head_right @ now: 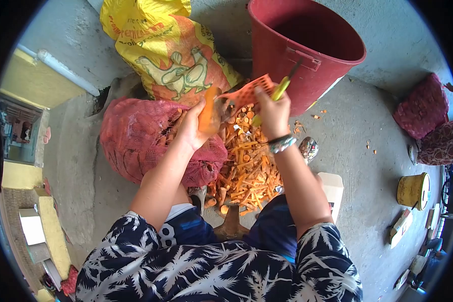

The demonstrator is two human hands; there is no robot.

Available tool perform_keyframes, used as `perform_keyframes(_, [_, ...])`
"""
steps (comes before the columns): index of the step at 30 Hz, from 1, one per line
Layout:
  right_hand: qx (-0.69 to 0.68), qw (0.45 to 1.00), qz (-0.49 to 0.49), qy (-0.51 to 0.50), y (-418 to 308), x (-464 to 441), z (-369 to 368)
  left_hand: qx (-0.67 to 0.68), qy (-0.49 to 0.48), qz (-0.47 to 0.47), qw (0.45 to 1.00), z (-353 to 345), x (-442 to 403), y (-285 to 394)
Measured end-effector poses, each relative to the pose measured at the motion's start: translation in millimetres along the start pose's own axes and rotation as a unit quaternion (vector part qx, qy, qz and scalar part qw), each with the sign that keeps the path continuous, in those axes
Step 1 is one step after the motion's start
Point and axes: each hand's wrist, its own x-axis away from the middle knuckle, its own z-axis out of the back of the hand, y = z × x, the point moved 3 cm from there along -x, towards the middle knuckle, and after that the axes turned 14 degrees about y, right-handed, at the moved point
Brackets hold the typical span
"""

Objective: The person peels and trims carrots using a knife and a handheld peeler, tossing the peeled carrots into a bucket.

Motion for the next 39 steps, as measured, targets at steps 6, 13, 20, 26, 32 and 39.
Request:
perform_keyframes(6, [0.028, 0.998, 0.031, -0.046, 14, 15, -13, 0.021, 0.032, 0.006, 0.999, -23, 20, 0])
perform_keyframes(13, [0.017, 0.991, 0.070, 0.111, 16, -80, 27, -0.065, -0.141, 0.056, 0.986, -11, 30, 6])
perform_keyframes(20, [0.020, 0.999, 0.040, -0.008, 8, 21, -15, 0.040, 0.054, -0.006, 0.998, -9, 4, 6])
perform_keyframes(26, [0.057, 0.996, 0.040, -0.053, 11, 9, -18, -0.002, 0.041, -0.020, 0.999, -20, 15, 1])
perform_keyframes(32, [0.036, 0.994, 0.086, 0.053, 20, -74, 14, -0.026, -0.098, 0.059, 0.993, -16, 39, 4])
perform_keyframes(39, [0.018, 0.999, 0.019, -0.021, 5, 13, -8, 0.007, -0.003, -0.003, 1.000, 0, -4, -1])
